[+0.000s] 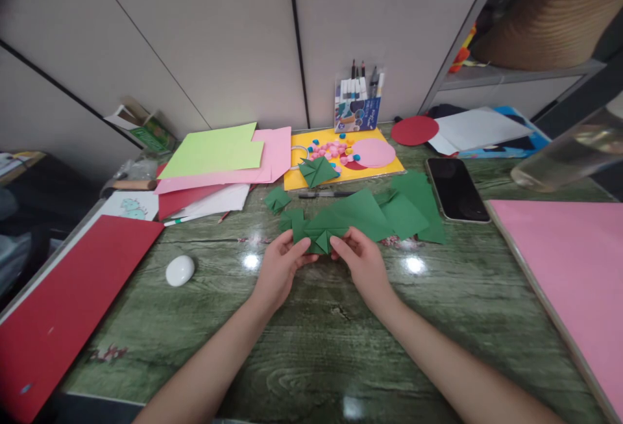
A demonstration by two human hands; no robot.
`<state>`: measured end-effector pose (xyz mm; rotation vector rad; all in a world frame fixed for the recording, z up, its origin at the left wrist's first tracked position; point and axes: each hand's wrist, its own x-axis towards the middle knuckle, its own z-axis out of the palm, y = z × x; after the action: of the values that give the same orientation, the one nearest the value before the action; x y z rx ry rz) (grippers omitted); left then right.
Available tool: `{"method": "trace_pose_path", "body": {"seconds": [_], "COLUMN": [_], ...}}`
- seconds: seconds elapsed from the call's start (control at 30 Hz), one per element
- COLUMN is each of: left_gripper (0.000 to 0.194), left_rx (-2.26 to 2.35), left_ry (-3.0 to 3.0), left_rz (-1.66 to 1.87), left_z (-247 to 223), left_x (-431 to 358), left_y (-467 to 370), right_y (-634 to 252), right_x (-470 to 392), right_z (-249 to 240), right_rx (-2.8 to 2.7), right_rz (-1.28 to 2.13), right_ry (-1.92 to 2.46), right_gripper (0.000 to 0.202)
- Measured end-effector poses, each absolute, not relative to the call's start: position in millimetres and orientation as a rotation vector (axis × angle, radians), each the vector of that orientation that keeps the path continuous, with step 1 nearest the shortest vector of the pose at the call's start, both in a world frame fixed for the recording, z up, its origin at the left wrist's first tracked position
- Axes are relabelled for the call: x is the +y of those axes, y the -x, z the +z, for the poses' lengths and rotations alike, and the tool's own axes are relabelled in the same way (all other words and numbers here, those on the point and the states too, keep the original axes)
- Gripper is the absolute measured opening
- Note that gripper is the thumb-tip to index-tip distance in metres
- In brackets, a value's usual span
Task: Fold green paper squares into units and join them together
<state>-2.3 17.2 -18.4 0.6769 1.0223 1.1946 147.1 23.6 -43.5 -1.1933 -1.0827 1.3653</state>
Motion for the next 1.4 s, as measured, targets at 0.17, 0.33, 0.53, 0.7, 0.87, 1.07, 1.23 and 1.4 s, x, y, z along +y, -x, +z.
{"method": "trace_pose_path", "body": {"seconds": [0.17,0.33,0.53,0.7,0.87,1.07,1.23,1.4], "left_gripper": [0.013,0.021,0.020,0.019,0.022,0.026,0.032,0.031], "left_rx": [0.973,1.001,1.024,1.022,1.033,1.021,1.035,1.011], "left_ry": [-0.597,-0.669,-0.680,-0.673,-0.663,-0.663,-0.641,-0.643], "left_rz": [1.237,1.204,1.186,1.180,1.186,1.202,1.199,1.193], "left_z": [-16.9,-17.1,-18.4,-18.5,-17.8,-18.6,-17.5,-17.5], "left_x": [17.2,17.1,17.3,16.8,16.7,17.3,18.4,18.6], "left_y": [2.8,2.4,2.6,3.0,2.5,3.2,3.0,3.2], "right_y": [-145.6,-143.2,-144.4,-145.6,-144.8,-147.6,-154.3,-154.5], "right_x": [22.9,23.3,22.4,21.7,22.1,23.6,26.4,30.3], "right_z": [-40.2,-36.3,-39.3,-44.0,-41.7,-31.9,-28.3,-28.1], "right_rx": [-1.083,-1.135,-1.075,-0.997,-1.030,-1.222,-1.483,-1.423], "right_rz": [1.344,1.287,1.336,1.350,1.230,0.809,0.718,0.938], "right_ry": [1.223,1.266,1.219,1.197,1.202,1.222,1.309,1.349], "right_gripper": [0.020,0.022,0.020,0.018,0.025,0.032,0.009,0.017]}}
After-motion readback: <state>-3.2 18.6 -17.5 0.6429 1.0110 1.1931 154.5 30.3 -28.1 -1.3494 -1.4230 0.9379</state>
